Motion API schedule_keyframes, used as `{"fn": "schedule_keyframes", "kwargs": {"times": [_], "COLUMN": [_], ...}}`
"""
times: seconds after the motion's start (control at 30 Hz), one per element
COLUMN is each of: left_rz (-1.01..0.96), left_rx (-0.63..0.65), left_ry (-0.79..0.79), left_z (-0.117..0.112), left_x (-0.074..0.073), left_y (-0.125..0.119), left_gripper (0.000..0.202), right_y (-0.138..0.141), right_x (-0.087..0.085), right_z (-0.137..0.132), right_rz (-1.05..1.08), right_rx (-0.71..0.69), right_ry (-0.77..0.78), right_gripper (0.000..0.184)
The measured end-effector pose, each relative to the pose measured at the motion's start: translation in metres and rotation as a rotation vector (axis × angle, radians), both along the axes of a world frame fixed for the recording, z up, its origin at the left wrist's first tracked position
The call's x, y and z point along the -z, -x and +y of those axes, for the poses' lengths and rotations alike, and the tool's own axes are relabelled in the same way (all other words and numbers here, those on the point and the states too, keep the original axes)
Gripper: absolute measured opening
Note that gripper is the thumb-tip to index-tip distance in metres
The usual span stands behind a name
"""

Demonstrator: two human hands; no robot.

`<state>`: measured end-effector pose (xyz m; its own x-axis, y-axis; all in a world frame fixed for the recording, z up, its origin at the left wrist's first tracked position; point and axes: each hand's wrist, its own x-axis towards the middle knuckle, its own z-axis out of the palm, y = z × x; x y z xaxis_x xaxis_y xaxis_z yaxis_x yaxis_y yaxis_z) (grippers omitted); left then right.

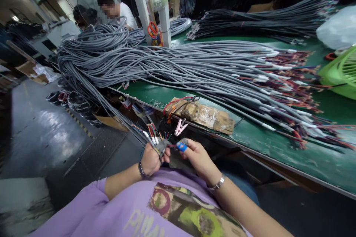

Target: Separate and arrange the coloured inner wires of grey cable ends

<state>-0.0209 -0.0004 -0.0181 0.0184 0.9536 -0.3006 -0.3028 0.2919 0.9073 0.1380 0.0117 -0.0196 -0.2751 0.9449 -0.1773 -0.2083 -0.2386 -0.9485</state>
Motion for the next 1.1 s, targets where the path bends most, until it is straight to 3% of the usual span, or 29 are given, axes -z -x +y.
{"fn": "schedule_keyframes", "kwargs": {"times": [0.1, 0.2, 0.3, 0.4, 0.47, 0.6, 0.7, 0.93, 1.1], "left_rz": [-0.061, -0.122, -0.144, -0.150, -0.150, -0.131, -0.116, -0.082, -0.078], "left_rx": [0.039, 0.132, 0.216, 0.247, 0.252, 0.253, 0.261, 0.275, 0.273], "left_ry": [0.000, 0.005, -0.023, -0.032, -0.014, 0.031, 0.040, 0.046, 0.044], "left_z": [0.001, 0.004, 0.007, 0.010, 0.013, 0.017, 0.018, 0.019, 0.017], "left_x": [-0.008, -0.014, -0.017, -0.017, -0.016, -0.016, -0.014, -0.009, -0.010], "left_y": [0.002, 0.000, -0.003, -0.005, -0.005, -0.004, -0.004, -0.005, -0.006], "left_gripper": [0.048, 0.049, 0.048, 0.047, 0.048, 0.050, 0.049, 0.049, 0.050], "right_y": [-0.006, -0.008, -0.003, 0.003, 0.006, 0.010, 0.013, 0.018, 0.016], "right_x": [0.000, -0.005, -0.012, -0.015, -0.014, -0.008, -0.005, -0.005, -0.008], "right_z": [0.010, 0.024, 0.031, 0.032, 0.033, 0.037, 0.041, 0.041, 0.039], "right_rz": [0.213, 0.295, 0.187, -0.024, -0.053, 0.240, 0.388, 0.418, 0.465], "right_rx": [0.049, 0.021, 0.008, 0.153, 0.203, 0.065, 0.058, 0.144, 0.088], "right_ry": [0.165, 0.256, 0.133, -0.082, -0.107, 0.111, 0.211, 0.205, 0.263], "right_gripper": [0.043, 0.043, 0.042, 0.046, 0.049, 0.050, 0.047, 0.042, 0.041]}}
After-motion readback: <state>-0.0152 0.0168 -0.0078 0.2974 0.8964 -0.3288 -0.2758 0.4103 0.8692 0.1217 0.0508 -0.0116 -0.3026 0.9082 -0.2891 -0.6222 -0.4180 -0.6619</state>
